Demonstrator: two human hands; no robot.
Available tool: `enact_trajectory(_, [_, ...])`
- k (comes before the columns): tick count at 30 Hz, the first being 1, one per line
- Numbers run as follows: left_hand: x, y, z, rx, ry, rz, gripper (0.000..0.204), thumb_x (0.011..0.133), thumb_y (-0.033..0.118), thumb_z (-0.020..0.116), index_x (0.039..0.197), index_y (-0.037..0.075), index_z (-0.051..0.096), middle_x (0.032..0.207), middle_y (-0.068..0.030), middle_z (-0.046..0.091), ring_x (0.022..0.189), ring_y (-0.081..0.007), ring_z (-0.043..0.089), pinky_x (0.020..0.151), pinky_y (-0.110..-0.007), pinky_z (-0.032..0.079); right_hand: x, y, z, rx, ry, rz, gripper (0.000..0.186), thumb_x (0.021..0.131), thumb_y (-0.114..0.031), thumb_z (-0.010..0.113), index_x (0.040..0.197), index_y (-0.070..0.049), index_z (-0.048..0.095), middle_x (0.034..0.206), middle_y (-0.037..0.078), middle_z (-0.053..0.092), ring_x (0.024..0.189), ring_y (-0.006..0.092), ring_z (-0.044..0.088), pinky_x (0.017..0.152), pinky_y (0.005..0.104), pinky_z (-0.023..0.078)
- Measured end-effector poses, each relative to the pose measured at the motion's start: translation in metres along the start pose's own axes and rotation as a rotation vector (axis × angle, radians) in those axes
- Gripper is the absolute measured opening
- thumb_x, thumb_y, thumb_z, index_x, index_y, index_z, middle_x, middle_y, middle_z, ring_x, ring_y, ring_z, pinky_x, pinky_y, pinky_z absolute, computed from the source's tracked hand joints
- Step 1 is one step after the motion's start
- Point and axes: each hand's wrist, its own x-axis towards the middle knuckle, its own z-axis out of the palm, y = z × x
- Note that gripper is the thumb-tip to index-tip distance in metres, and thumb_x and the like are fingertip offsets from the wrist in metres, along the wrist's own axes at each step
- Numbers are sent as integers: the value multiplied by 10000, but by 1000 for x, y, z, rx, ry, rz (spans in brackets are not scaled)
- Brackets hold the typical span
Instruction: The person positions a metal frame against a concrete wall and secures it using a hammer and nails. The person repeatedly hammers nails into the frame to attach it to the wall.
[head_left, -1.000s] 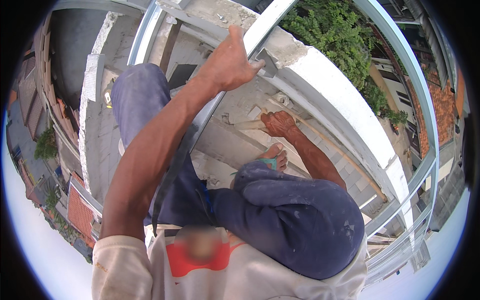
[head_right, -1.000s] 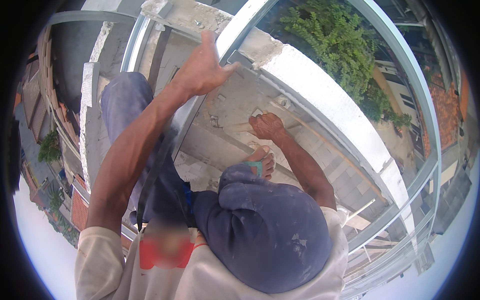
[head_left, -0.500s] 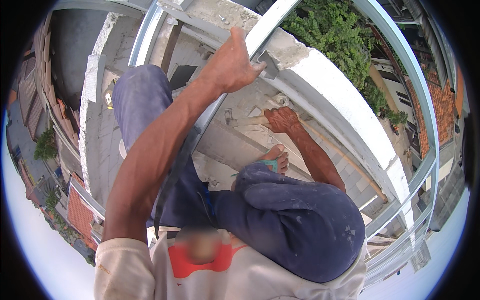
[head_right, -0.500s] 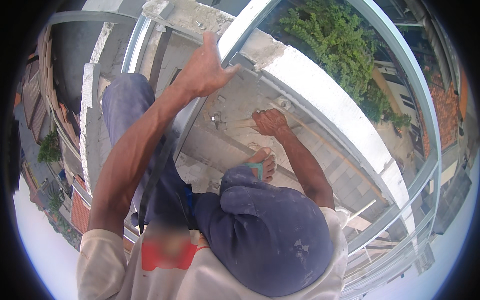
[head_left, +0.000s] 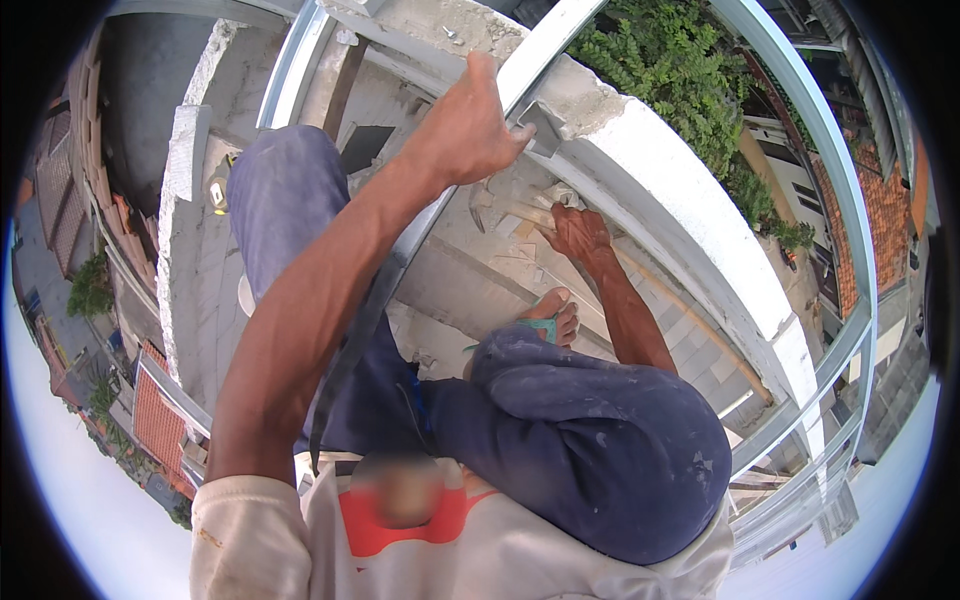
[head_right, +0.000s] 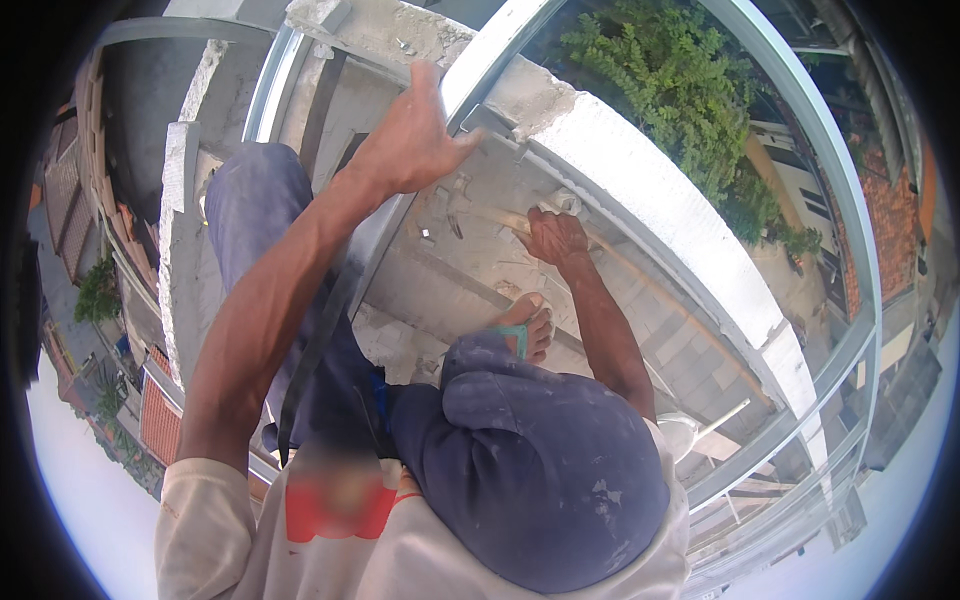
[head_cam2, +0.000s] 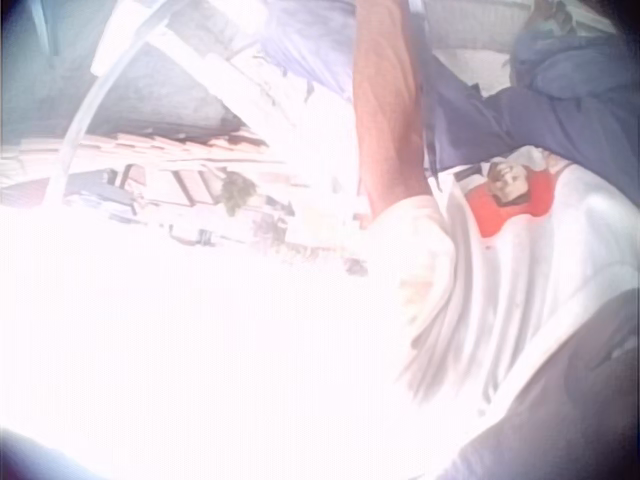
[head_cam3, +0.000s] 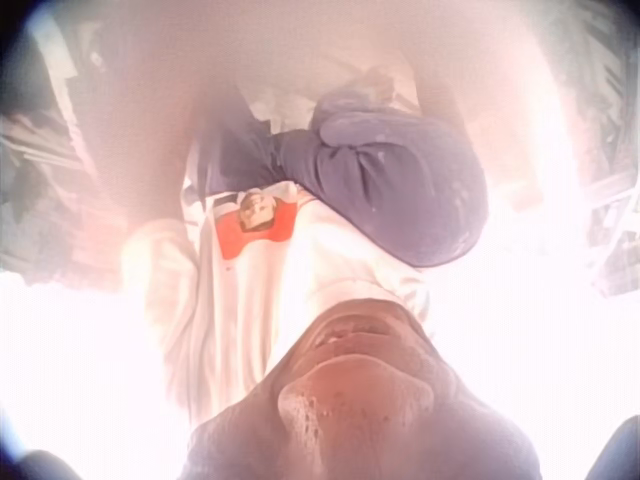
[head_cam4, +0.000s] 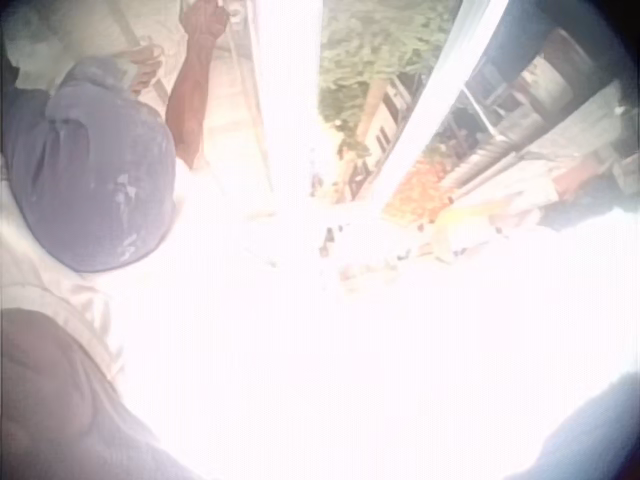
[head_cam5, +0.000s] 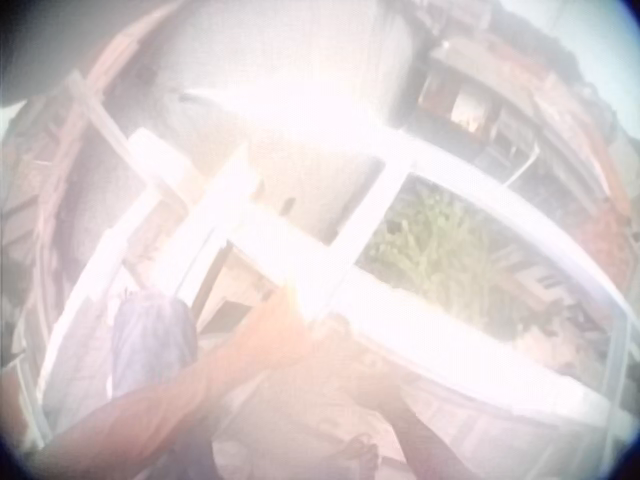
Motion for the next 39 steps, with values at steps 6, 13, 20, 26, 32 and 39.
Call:
enact_trajectory(6, [9, 8, 3, -4, -38, -16, 721, 892, 300, 776, 1281, -123, 341, 1124, -382, 573, 1043, -463, 662, 925, -487, 530, -6, 7, 34, 123, 107, 164, 546, 960, -504, 642, 1050, 34, 644, 913, 279, 741, 850, 438, 743, 755, 510, 605])
enact_trajectory(13, [2, 1, 0, -3, -17, -20, 716, 880, 285, 780, 1276, -119, 342, 1139, -368, 546, 1078, -495, 631, 951, -509, 504, -14, -14, 7, -106, -52, -159, 545, 960, -534, 627, 1106, -9, 649, 917, 253, 746, 871, 413, 752, 778, 504, 605])
enact_trajectory(20, [7, 5, 6, -36, -30, 22, 709, 874, 280, 774, 1269, -121, 344, 1149, -362, 533, 1075, -511, 619, 955, -515, 502, -8, 11, 23, 82, 89, 165, 546, 968, -523, 618, 1070, 13, 640, 883, 250, 744, 867, 418, 751, 782, 507, 604])
enact_trajectory(26, [0, -2, -1, -22, -28, -30, 716, 867, 271, 777, 1278, -125, 344, 1153, -361, 545, 1068, -496, 629, 965, -511, 500, -13, -25, 12, -156, -67, -312, 551, 953, -528, 634, 1094, 5, 655, 874, 227, 751, 865, 390, 756, 777, 493, 603])
enact_trajectory(32, [2, 10, -10, -63, -84, -51, 712, 853, 233, 795, 1268, -133, 347, 1132, -372, 538, 1055, -445, 643, 948, -487, 512, -6, -9, 4, 163, 37, 280, 568, 951, -509, 639, 1136, 28, 649, 1031, 261, 739, 994, 397, 733, 877, 494, 582])
enact_trajectory(39, [1, 7, -8, -26, -50, -78, 707, 842, 224, 801, 1258, -118, 342, 1179, -385, 554, 1074, -480, 639, 957, -476, 508, -14, -37, -54, 260, -119, 223, 598, 938, -528, 639, 1184, 13, 702, 1161, 239, 725, 1106, 395, 701, 973, 475, 552])
